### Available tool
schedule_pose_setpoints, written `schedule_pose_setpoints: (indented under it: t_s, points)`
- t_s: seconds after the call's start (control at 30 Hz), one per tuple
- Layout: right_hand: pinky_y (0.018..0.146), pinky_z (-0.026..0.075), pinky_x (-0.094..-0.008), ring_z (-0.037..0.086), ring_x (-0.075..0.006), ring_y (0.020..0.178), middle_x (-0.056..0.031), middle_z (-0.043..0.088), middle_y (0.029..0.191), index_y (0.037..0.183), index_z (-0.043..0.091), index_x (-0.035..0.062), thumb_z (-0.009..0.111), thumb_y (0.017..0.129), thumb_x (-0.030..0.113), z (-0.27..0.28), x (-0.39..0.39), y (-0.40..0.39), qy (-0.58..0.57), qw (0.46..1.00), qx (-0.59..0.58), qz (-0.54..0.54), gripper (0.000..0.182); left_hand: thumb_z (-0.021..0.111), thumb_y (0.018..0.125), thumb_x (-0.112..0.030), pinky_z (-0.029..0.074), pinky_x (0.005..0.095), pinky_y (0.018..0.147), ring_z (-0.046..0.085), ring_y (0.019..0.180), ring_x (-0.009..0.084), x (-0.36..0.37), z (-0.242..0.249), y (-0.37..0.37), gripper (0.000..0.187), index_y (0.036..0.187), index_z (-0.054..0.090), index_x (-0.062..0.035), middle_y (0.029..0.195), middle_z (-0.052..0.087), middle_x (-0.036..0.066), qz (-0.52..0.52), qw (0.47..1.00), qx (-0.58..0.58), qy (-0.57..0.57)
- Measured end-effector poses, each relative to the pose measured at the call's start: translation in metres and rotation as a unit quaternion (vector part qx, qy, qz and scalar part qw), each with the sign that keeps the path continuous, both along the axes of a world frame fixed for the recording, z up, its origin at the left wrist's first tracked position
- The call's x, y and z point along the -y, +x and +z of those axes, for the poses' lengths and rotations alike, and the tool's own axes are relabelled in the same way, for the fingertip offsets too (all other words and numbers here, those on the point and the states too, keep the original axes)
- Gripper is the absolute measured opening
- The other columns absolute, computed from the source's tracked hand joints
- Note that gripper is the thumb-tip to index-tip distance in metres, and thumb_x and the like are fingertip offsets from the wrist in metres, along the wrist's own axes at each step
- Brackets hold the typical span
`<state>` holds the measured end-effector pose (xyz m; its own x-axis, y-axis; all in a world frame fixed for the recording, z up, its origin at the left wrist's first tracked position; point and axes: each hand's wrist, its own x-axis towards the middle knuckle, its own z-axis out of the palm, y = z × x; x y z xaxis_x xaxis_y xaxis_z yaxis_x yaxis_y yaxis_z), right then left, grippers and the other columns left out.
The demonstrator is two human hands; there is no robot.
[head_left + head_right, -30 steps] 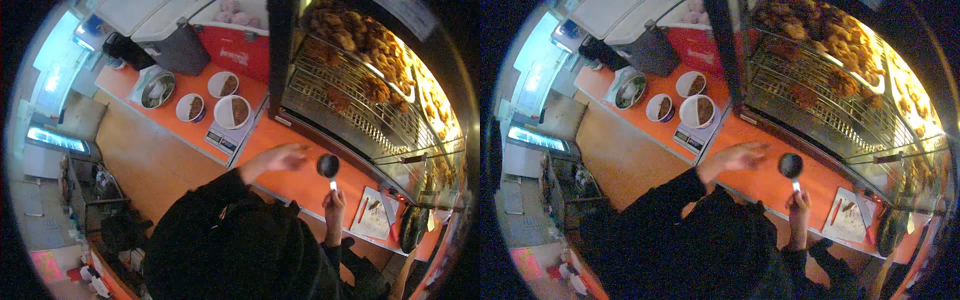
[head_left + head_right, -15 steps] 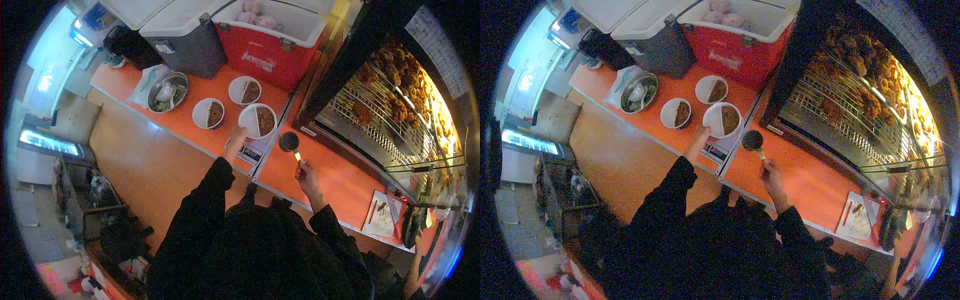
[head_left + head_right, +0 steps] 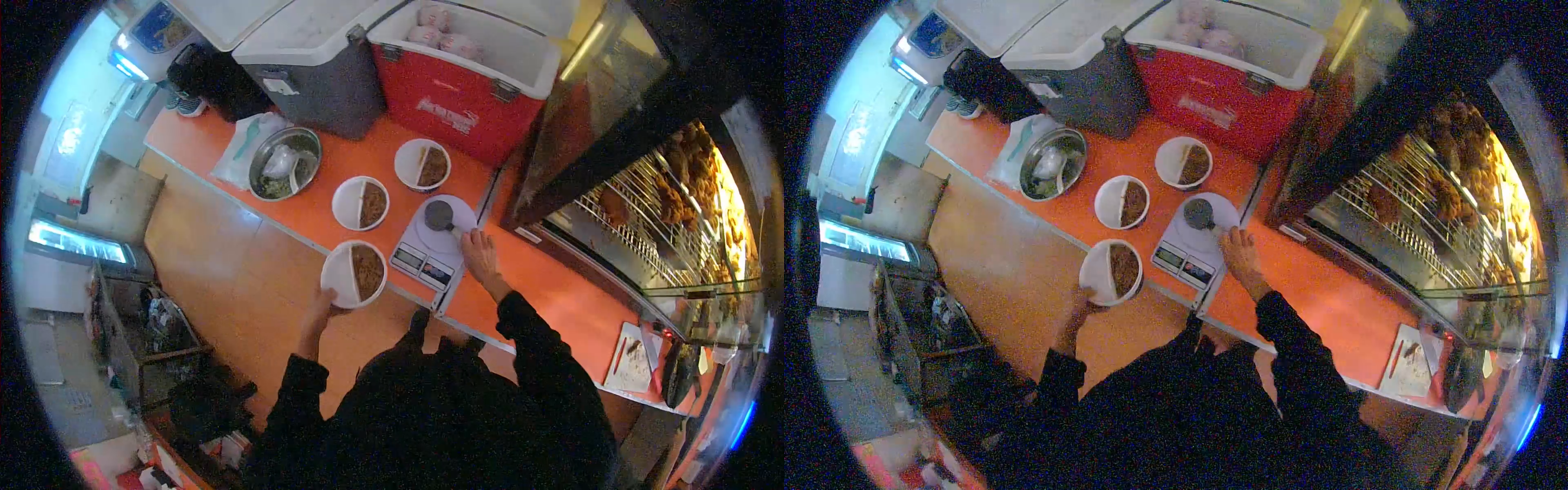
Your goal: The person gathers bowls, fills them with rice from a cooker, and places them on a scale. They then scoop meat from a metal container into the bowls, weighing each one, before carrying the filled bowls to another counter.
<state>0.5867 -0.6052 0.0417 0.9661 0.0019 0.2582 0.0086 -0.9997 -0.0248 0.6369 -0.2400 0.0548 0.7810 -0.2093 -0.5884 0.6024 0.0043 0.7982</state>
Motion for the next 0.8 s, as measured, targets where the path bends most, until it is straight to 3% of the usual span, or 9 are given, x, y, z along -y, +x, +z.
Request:
schedule_pose_setpoints:
  t_s: [0.07, 0.13, 0.2, 0.27, 0.37, 0.47, 0.67, 0.8]
  points:
    - [0.068, 0.036, -0.0389, 0.047, -0.0276, 0.082, -0.0132, 0.049, 0.089, 0.091, 0.05, 0.0062, 0.055, 0.072, 0.024, 0.027, -0.01, 0.013, 0.036, 0.999, 0.025, 0.0, 0.027, 0.041, 0.074, -0.011, 0.053, 0.041, 0.055, 0.056, 0.077, 0.0331, -0.006, 0.042, -0.015, 0.047, 0.116, 0.029, 0.0048, 0.1, 0.046, 0.022, 0.033, 0.999, 0.004, 0.032]
    - [0.07, 0.034, -0.0399, 0.047, -0.0287, 0.081, -0.0128, 0.049, 0.089, 0.089, 0.051, 0.0061, 0.056, 0.071, 0.029, 0.046, -0.018, 0.04, 0.048, 0.995, 0.084, 0.012, 0.03, 0.04, 0.074, -0.01, 0.053, 0.0398, 0.054, 0.056, 0.077, 0.0325, -0.019, 0.042, -0.02, 0.046, 0.116, 0.029, 0.0041, 0.1, 0.046, 0.022, 0.06, 0.997, 0.006, 0.04]
    - [0.071, 0.035, -0.0395, 0.047, -0.0276, 0.083, -0.0129, 0.05, 0.09, 0.089, 0.052, 0.0055, 0.056, 0.07, 0.031, 0.062, -0.033, 0.086, 0.099, 0.993, 0.051, 0.036, 0.032, 0.04, 0.073, -0.009, 0.053, 0.0386, 0.054, 0.057, 0.076, 0.0318, -0.032, 0.035, -0.026, 0.046, 0.116, 0.03, 0.0034, 0.1, 0.047, 0.021, 0.077, 0.996, -0.001, 0.037]
    - [0.075, 0.035, -0.0406, 0.048, -0.0289, 0.087, -0.0141, 0.051, 0.091, 0.092, 0.049, 0.0028, 0.057, 0.07, 0.032, 0.049, -0.049, 0.137, 0.089, 0.991, 0.078, 0.064, 0.038, 0.039, 0.072, -0.008, 0.053, 0.0375, 0.053, 0.057, 0.074, 0.031, -0.045, 0.024, -0.027, 0.046, 0.116, 0.03, 0.0026, 0.099, 0.047, 0.021, 0.084, 0.996, -0.01, 0.022]
    - [0.074, 0.04, -0.0419, 0.051, -0.0322, 0.087, -0.0171, 0.052, 0.094, 0.098, 0.043, -0.0004, 0.059, 0.068, 0.029, 0.038, -0.072, 0.188, 0.082, 0.995, -0.039, 0.039, 0.045, 0.038, 0.071, -0.007, 0.053, 0.0371, 0.051, 0.057, 0.073, 0.0306, -0.045, 0.025, -0.031, 0.047, 0.116, 0.03, 0.0019, 0.099, 0.048, 0.02, 0.114, 0.991, -0.011, 0.067]
    - [0.069, 0.044, -0.0431, 0.054, -0.0349, 0.082, -0.0197, 0.053, 0.092, 0.102, 0.038, -0.0023, 0.056, 0.068, 0.022, 0.041, -0.087, 0.207, 0.133, 0.979, -0.152, 0.007, 0.045, 0.04, 0.071, -0.006, 0.054, 0.0377, 0.051, 0.057, 0.073, 0.0312, -0.053, 0.014, -0.039, 0.047, 0.116, 0.03, 0.0019, 0.1, 0.047, 0.02, 0.155, 0.987, -0.016, 0.021]
    - [0.067, 0.045, -0.0437, 0.055, -0.0356, 0.079, -0.021, 0.055, 0.083, 0.101, 0.038, 0.0011, 0.046, 0.07, 0.011, 0.032, -0.106, 0.21, 0.146, 0.978, -0.139, 0.06, 0.033, 0.044, 0.07, -0.005, 0.054, 0.0385, 0.05, 0.056, 0.074, 0.0324, -0.064, -0.003, -0.036, 0.048, 0.116, 0.031, 0.0013, 0.101, 0.046, 0.02, 0.157, 0.987, -0.021, -0.003]
    - [0.067, 0.045, -0.0435, 0.055, -0.0354, 0.079, -0.0206, 0.055, 0.085, 0.102, 0.041, 0.002, 0.048, 0.069, 0.013, 0.035, -0.108, 0.23, 0.128, 0.977, -0.164, 0.036, 0.035, 0.043, 0.071, -0.004, 0.054, 0.0377, 0.049, 0.056, 0.074, 0.0321, -0.054, -0.002, -0.014, 0.047, 0.116, 0.031, 0.0017, 0.099, 0.047, 0.02, 0.142, 0.99, -0.011, 0.021]
